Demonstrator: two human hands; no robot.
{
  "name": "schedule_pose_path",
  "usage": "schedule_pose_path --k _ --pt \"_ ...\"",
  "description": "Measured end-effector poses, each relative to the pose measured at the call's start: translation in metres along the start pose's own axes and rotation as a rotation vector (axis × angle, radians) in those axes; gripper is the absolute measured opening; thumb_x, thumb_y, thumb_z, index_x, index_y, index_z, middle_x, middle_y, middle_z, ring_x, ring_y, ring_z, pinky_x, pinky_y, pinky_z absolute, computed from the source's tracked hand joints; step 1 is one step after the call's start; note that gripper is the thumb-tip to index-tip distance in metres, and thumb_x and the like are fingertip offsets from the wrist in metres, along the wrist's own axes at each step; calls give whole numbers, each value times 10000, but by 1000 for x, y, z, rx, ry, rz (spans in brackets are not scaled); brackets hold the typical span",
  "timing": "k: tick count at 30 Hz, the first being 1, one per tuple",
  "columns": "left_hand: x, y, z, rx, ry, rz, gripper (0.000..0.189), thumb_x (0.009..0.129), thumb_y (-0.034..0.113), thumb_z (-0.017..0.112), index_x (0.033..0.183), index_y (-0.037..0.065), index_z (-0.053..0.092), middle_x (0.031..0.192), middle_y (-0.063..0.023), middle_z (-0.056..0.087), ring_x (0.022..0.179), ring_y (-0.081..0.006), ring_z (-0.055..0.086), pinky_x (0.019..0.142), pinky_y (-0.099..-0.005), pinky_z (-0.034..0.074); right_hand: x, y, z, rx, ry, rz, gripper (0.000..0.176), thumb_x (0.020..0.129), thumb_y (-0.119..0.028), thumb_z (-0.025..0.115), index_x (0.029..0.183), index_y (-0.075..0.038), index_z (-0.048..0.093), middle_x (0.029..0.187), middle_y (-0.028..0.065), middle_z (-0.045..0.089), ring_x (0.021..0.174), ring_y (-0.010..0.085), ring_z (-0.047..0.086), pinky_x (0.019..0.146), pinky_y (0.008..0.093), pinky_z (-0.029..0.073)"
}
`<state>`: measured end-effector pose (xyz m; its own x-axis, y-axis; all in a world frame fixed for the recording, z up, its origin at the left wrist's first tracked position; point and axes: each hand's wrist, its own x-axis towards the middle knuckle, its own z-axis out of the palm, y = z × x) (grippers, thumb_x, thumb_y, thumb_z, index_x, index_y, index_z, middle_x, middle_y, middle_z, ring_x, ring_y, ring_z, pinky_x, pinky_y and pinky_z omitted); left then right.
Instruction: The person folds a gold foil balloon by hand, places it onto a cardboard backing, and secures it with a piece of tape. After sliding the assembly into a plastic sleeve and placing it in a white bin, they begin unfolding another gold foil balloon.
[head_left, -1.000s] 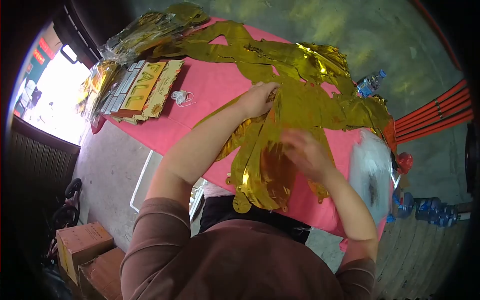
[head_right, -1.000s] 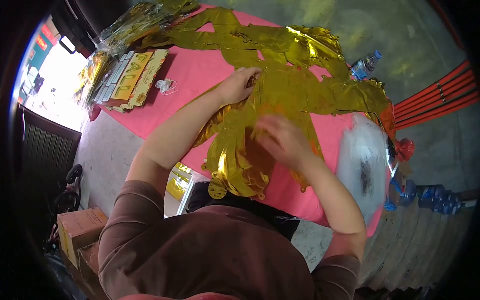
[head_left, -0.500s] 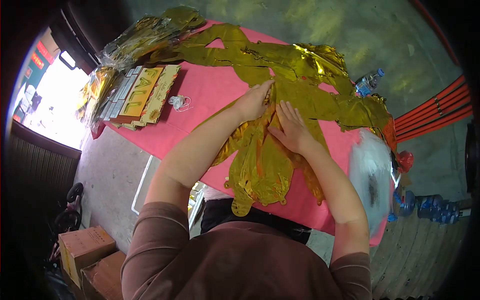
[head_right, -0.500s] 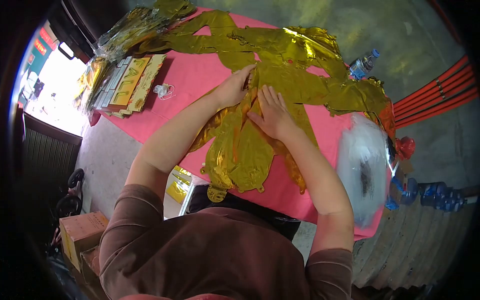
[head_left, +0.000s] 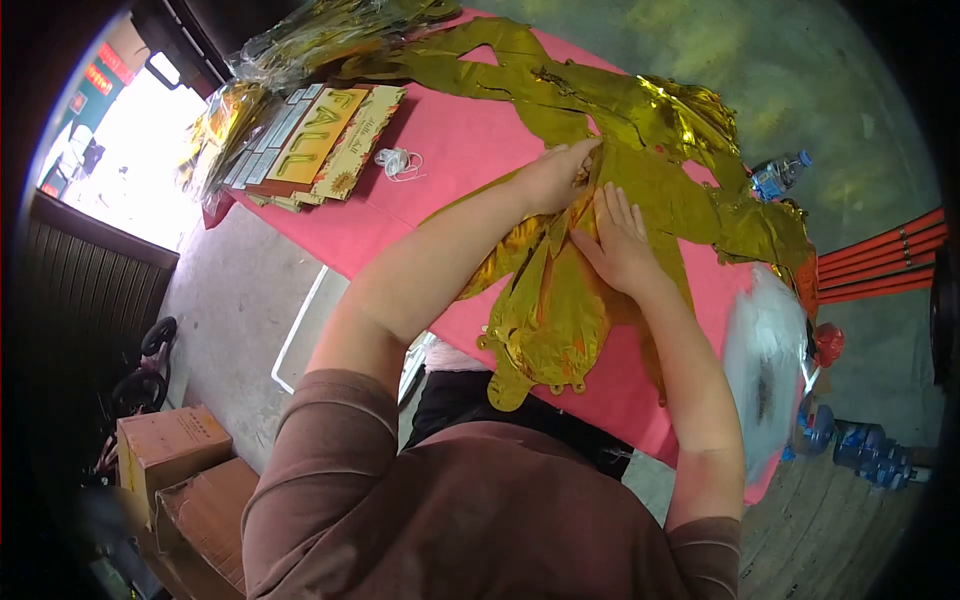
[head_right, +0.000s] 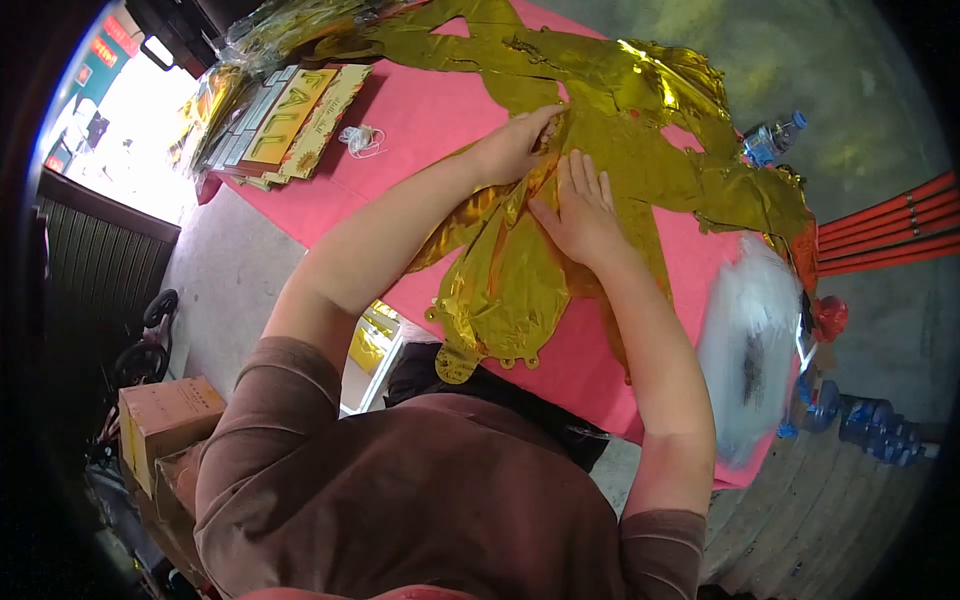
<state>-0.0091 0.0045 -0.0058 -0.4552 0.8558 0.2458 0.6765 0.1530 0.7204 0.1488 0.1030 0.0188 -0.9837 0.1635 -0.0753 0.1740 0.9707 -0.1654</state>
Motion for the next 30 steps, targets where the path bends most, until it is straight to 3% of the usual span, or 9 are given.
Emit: schedule_pose_path --k 3,5,15,20,24,26,30 --pt "-1 2 0 -26 6 10 771 757 67 668 1416 86 268 1110 -181 561 1080 -348 507 946 -390 413 0 -2 3 11 4 13 794 933 -496 428 1443 49 155 1520 218 136 1426 314 88 1148 420 74" --pt "-3 0 2 -34 63 61 702 771 9 639 1388 62 308 1006 -174 550 931 -313 543 821 -358 456 -2 -3 7 24 16 8 827 921 -528 431 1437 60 165 1516 221 146 1424 321 100 1145 438 82" --pt "1 -4 1 14 54 68 621 761 -53 583 1340 67 394 1047 -211 560 959 -350 557 848 -375 466 -5 -10 17 -30 91 10 832 912 -555 412 1437 49 186 1510 225 169 1419 333 119 1136 472 83" --pt "2 5 -12 106 -20 128 443 751 -28 576 1187 48 552 1022 -199 588 975 -355 560 840 -385 467 -5 -10 18 -40 114 11 835 912 -568 390 1437 49 184 1505 228 181 1414 338 135 1131 489 92" --pt "4 -2 -33 233 24 149 350 759 8 570 1107 33 591 1009 -184 600 978 -363 556 838 -397 467 -6 -11 17 -49 105 9 827 909 -561 395 1435 44 190 1505 228 179 1413 340 136 1130 493 101" --pt "-3 1 -45 277 42 36 281 780 31 563 1058 22 605 1028 -175 601 992 -374 550 850 -403 464 -5 -10 18 -48 117 5 824 908 -558 398 1434 42 193 1504 230 180 1413 340 137 1129 495 104" --pt "-19 -11 -27 305 17 182 246 809 73 571 1043 14 614 1061 -169 600 1029 -363 544 894 -421 439 -5 -9 21 -35 138 -4 832 903 -572 389 1434 39 197 1502 228 187 1413 337 137 1130 496 104"
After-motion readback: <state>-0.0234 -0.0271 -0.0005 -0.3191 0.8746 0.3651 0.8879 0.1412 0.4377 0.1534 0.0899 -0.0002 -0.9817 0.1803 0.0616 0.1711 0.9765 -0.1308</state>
